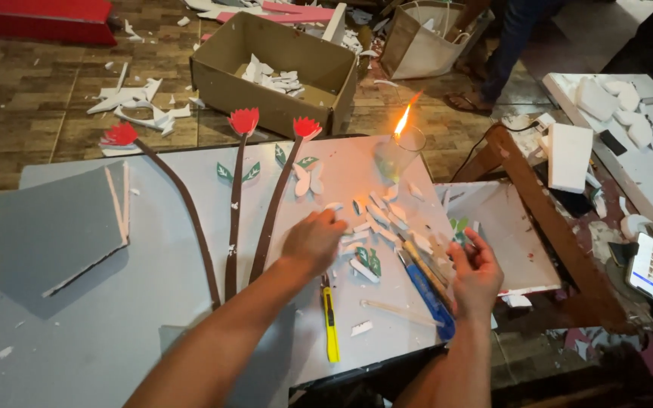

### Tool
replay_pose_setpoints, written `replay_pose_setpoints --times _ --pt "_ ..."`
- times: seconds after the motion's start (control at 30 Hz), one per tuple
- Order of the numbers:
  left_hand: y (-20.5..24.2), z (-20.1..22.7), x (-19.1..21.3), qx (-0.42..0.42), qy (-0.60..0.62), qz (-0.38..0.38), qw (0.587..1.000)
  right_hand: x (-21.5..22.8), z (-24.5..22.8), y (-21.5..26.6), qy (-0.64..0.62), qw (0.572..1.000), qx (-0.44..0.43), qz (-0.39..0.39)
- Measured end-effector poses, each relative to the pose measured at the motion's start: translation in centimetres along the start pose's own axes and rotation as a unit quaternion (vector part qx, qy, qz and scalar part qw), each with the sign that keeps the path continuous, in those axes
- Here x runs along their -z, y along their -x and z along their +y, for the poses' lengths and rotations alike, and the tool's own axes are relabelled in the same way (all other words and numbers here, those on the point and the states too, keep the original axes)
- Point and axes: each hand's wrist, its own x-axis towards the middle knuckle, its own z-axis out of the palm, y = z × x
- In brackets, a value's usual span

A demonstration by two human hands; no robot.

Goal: Assembling and refining a decorative flower arrangement made from foam pieces and wire stems using a utility knife.

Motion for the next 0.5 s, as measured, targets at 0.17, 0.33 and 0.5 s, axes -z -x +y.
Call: replay_pose_setpoints --times 0.17,0.33,0.5 --pt "-5.8 3.0 -3.1 -0.027 0.008 0.034 0.999 -0.6 -0.9 0.7 0.018 1.000 -0.002 0.019" --pt "-11.0 3.2 -8.6 0.009 -0.035 0.032 0.999 -1.5 -1.8 0.9 0.045 0.999 -0.001 0.011" --pt "-13.0 2.4 -8.3 0.047 0.013 -0.064 0.997 -2.0 -2.9 1.4 0.089 0.996 0.022 -0.018"
